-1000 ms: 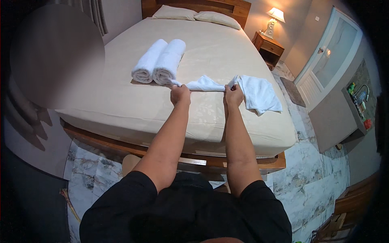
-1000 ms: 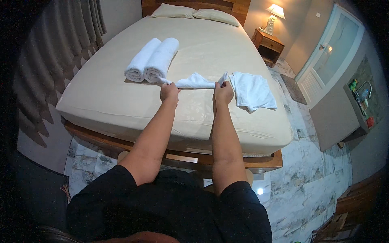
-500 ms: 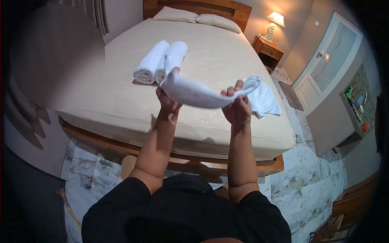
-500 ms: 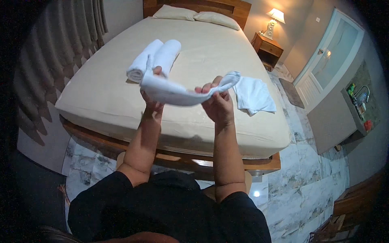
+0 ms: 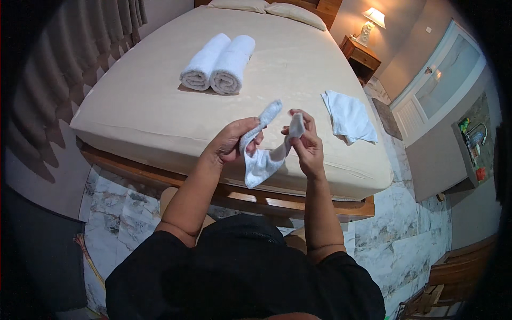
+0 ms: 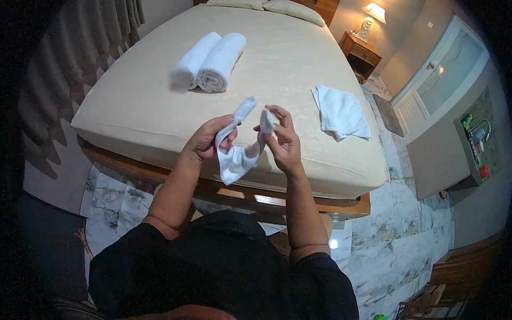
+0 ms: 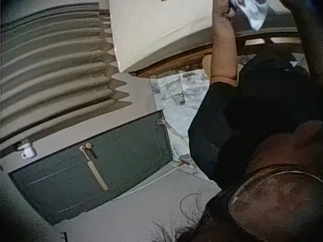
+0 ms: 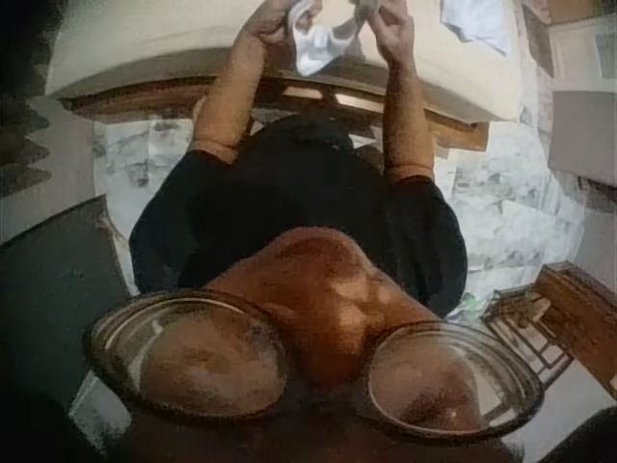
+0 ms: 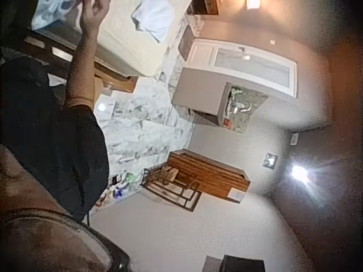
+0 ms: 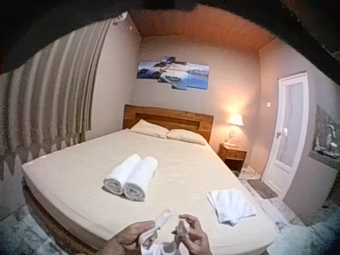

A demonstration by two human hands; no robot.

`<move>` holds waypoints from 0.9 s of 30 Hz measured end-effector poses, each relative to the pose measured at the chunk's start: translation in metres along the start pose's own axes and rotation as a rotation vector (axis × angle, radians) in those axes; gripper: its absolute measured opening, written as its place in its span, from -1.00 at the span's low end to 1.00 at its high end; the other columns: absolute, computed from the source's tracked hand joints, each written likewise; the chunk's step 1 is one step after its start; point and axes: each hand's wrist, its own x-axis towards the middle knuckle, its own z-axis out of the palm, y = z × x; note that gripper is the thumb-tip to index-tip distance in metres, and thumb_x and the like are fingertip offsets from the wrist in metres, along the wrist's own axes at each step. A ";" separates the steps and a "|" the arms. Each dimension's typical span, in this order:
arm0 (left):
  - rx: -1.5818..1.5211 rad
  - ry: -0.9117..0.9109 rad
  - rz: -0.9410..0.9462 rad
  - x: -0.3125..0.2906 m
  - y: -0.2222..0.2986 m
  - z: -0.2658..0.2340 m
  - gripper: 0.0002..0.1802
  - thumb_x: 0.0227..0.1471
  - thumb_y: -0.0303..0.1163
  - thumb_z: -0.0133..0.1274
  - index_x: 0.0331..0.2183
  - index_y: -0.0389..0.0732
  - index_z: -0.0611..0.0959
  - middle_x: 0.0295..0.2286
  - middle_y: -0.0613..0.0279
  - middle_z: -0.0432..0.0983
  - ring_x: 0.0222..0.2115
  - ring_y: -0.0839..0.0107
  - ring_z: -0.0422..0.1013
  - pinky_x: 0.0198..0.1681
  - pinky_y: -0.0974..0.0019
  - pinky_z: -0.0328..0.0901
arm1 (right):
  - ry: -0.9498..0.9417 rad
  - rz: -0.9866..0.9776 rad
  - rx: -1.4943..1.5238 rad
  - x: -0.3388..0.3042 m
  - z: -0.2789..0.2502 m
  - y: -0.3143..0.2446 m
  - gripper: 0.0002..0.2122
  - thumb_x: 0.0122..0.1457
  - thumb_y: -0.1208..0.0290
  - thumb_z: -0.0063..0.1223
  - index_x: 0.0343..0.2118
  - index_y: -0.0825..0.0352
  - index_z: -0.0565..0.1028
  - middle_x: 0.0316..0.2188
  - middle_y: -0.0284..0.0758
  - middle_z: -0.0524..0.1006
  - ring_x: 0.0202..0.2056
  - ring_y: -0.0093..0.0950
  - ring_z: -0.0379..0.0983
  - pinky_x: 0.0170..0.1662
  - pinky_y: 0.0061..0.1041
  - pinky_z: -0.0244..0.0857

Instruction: The person folds and rolls several white towels on a bed. They first roll two larger towels into cylinders and place them side by side. Then they fold a smaller towel into a compact square and place it next to the rolled towels. Finally, they fold another small towel into a triangular shape.

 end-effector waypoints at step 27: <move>0.367 0.082 -0.303 -0.027 -0.047 -0.008 -0.68 0.03 -0.47 0.12 -0.17 -0.29 0.41 -0.52 0.32 0.45 -0.62 0.66 0.31 -0.57 0.60 0.19 | -0.350 0.925 -0.070 -0.045 -0.004 0.018 -0.72 0.19 0.38 0.09 -0.11 0.43 0.53 -0.40 -0.42 0.57 -0.45 -0.71 0.38 -0.40 -0.65 0.30</move>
